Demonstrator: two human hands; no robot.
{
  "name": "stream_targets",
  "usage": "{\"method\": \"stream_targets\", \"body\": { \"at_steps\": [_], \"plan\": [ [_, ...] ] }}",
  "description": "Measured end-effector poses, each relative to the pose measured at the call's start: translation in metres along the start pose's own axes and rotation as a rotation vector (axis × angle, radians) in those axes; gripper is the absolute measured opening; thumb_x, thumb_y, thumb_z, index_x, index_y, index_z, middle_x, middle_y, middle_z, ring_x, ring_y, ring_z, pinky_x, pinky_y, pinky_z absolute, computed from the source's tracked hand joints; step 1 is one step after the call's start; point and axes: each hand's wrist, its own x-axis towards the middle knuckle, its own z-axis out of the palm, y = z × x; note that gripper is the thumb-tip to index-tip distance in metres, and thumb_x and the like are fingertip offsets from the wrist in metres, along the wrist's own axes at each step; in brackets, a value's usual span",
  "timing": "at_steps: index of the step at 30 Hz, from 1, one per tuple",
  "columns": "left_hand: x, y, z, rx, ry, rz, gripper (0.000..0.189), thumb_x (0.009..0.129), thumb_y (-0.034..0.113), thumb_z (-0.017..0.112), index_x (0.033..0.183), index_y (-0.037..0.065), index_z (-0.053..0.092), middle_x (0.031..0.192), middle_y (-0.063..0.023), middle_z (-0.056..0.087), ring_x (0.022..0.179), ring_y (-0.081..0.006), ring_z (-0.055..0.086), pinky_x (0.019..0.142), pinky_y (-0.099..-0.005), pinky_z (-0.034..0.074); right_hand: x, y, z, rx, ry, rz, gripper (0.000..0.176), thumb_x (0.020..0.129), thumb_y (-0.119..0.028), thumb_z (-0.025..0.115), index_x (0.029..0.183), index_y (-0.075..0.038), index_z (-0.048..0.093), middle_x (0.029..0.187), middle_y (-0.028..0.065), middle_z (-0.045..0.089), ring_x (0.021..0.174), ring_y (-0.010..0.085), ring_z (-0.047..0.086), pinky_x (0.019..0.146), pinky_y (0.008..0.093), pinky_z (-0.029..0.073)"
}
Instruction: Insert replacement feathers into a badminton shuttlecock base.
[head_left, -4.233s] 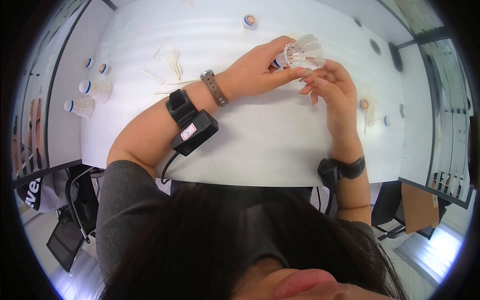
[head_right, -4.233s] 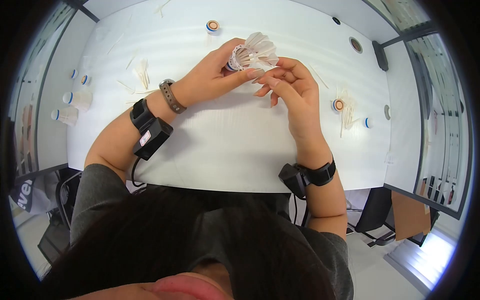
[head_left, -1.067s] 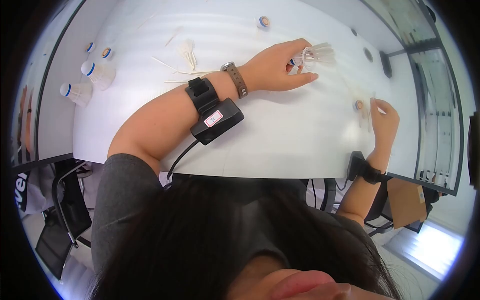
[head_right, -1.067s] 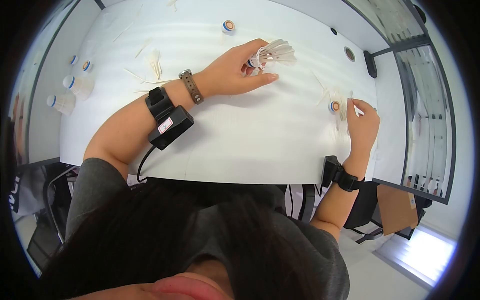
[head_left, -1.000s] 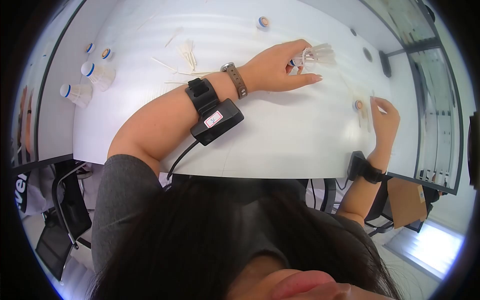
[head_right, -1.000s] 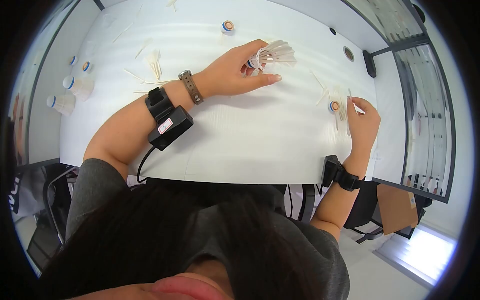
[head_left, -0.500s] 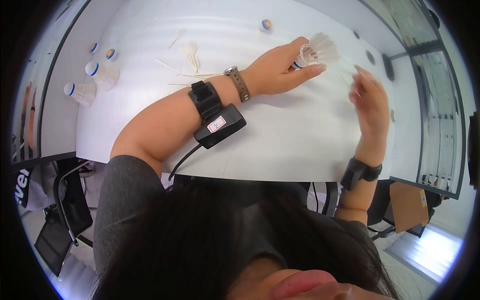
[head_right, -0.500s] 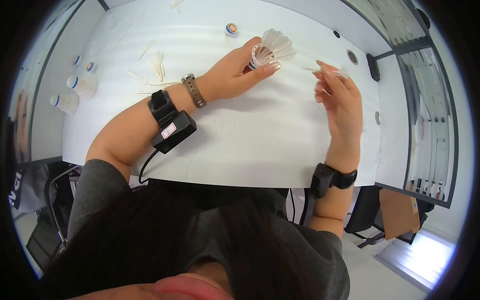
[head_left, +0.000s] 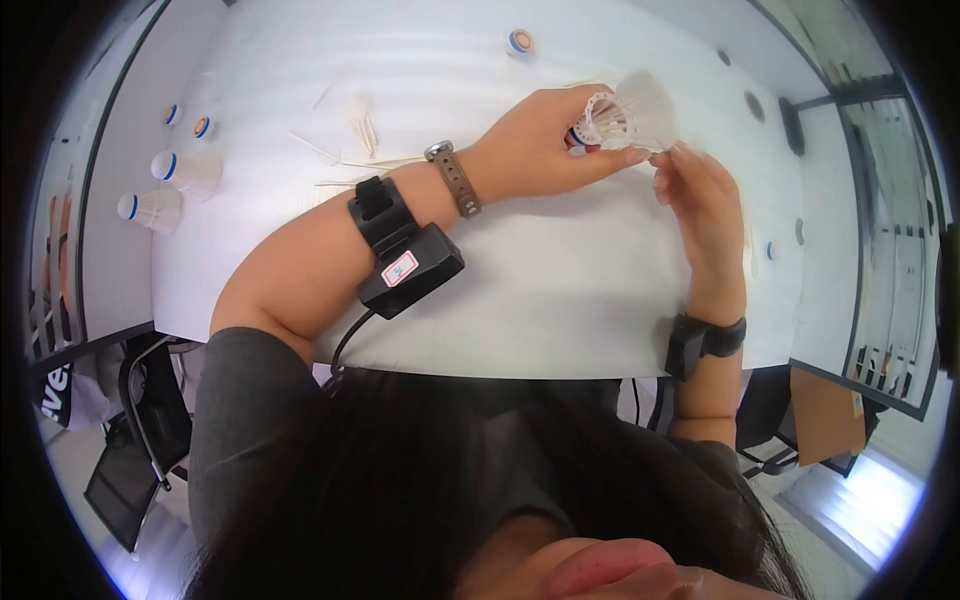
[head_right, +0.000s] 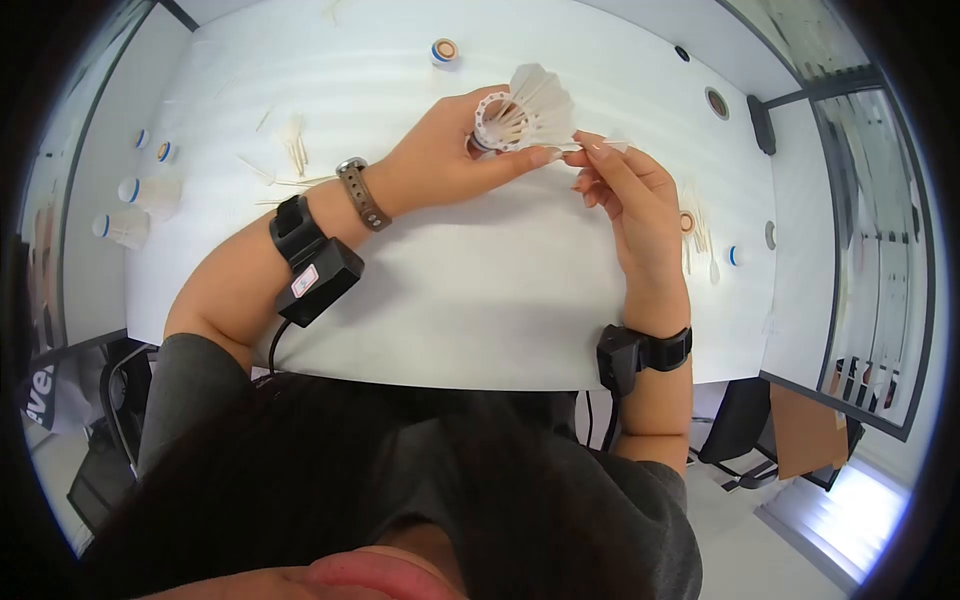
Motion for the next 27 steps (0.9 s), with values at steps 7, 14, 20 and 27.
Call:
{"method": "stream_targets", "body": {
  "at_steps": [7, 14, 20, 27],
  "plan": [
    [-0.003, -0.015, 0.004, -0.036, -0.003, 0.094, 0.019, 0.085, 0.018, 0.071, 0.096, 0.003, 0.065, 0.08, -0.0103, 0.065, 0.07, -0.0226, 0.059, 0.067, -0.0322, 0.05, -0.005, -0.001, 0.007, -0.103, 0.071, -0.057, 0.026, 0.096, -0.02, 0.063, 0.106, 0.002, 0.071, 0.089, 0.0076, 0.072, 0.071, 0.0097, 0.06, 0.064, 0.0229, 0.046],
    [-0.003, -0.016, 0.004, -0.04, 0.009, 0.096, 0.018, 0.084, 0.015, 0.072, 0.096, 0.003, 0.064, 0.082, -0.0098, 0.065, 0.068, -0.0213, 0.057, 0.066, -0.0316, 0.049, -0.003, -0.007, -0.002, -0.024, 0.252, -0.26, 0.028, 0.099, -0.02, 0.055, 0.108, 0.003, 0.069, 0.092, 0.0094, 0.071, 0.067, 0.0081, 0.058, 0.062, 0.0223, 0.046],
    [-0.003, -0.016, 0.001, 0.0, -0.013, 0.091, 0.02, 0.084, 0.015, 0.072, 0.098, 0.003, 0.065, 0.082, -0.0093, 0.066, 0.068, -0.0211, 0.057, 0.066, -0.0316, 0.05, 0.0, -0.001, 0.005, -0.049, 0.237, -0.177, 0.023, 0.095, -0.02, 0.063, 0.101, 0.001, 0.071, 0.078, 0.0036, 0.065, 0.063, 0.0063, 0.053, 0.059, 0.0208, 0.042],
    [-0.004, -0.013, -0.001, -0.04, -0.069, 0.066, 0.019, 0.084, 0.015, 0.072, 0.098, 0.004, 0.065, 0.082, -0.0081, 0.066, 0.071, -0.0187, 0.059, 0.069, -0.0307, 0.05, -0.002, 0.0, 0.011, -0.049, 0.236, -0.193, 0.019, 0.092, -0.019, 0.071, 0.092, -0.001, 0.071, 0.071, -0.0003, 0.06, 0.061, 0.0042, 0.049, 0.058, 0.0198, 0.039]
  ]
}}
